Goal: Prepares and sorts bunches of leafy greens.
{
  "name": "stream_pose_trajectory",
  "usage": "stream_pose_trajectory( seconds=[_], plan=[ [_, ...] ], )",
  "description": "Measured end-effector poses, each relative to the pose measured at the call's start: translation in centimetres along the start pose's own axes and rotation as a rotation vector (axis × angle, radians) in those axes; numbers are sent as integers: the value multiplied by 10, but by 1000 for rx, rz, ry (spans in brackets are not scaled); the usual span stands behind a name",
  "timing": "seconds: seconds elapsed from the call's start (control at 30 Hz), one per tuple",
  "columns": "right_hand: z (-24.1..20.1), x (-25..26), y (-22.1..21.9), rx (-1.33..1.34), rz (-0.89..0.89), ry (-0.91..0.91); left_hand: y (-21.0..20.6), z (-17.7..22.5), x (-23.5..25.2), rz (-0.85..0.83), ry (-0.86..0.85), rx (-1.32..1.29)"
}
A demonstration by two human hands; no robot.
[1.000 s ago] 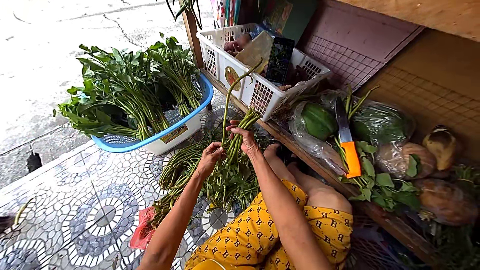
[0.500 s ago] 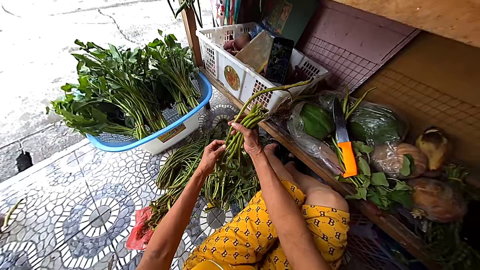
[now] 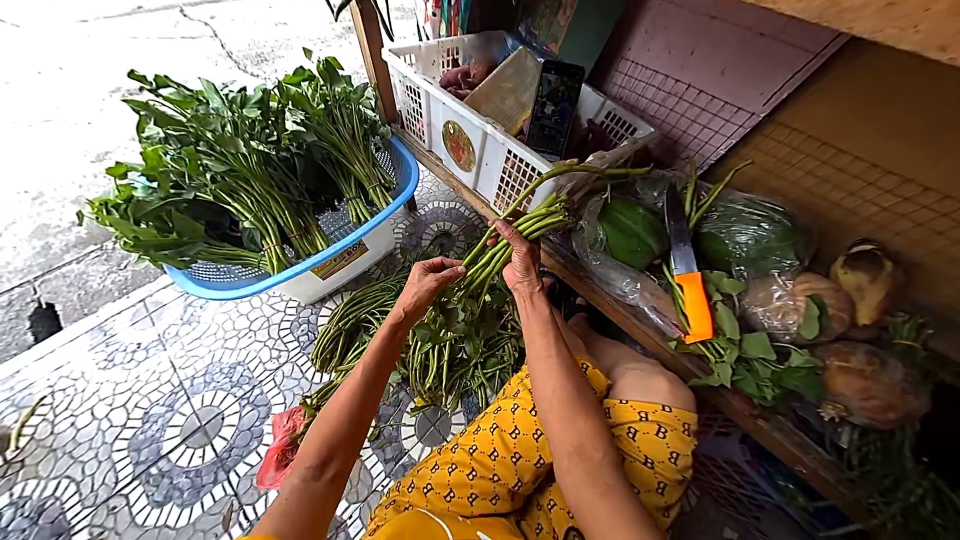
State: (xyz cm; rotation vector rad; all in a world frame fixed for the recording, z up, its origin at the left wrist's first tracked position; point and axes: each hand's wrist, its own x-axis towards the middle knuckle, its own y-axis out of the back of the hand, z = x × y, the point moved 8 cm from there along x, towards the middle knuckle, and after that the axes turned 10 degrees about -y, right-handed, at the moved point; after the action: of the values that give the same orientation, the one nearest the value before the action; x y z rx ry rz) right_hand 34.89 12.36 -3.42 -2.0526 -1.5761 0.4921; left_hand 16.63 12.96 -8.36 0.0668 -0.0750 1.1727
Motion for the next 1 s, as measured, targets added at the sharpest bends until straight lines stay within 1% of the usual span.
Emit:
stream_pose_trajectory(
  seconds=[0.1, 0.2, 0.33, 0.43, 0.57, 0.63, 0.7, 0.9, 1.0],
  plan=[
    [10, 7, 16, 46, 73, -63, -6, 10, 14, -55, -2, -7],
    [25, 9, 21, 21, 67, -148, -10, 16, 26, -94, 36, -8],
    [35, 11, 18, 3, 54, -176, -11, 19, 33, -124, 86, -7],
    [39, 9, 20, 55, 113, -199, -7, 19, 36, -110, 89, 14],
    [36, 11, 27, 131, 173, -181, -4, 12, 30, -141, 64, 114],
    [36, 11, 30, 126, 205, -157, -4, 5, 23, -139, 80, 145],
    [37, 12, 31, 93, 200, -144, -3, -1, 17, -132, 108, 156],
    [38, 10, 27, 88, 193, -211, -6, -19, 6, -126, 176, 102],
    [39, 8, 22, 71, 144, -237, -7, -26, 1, -138, 205, 45]
  ],
)
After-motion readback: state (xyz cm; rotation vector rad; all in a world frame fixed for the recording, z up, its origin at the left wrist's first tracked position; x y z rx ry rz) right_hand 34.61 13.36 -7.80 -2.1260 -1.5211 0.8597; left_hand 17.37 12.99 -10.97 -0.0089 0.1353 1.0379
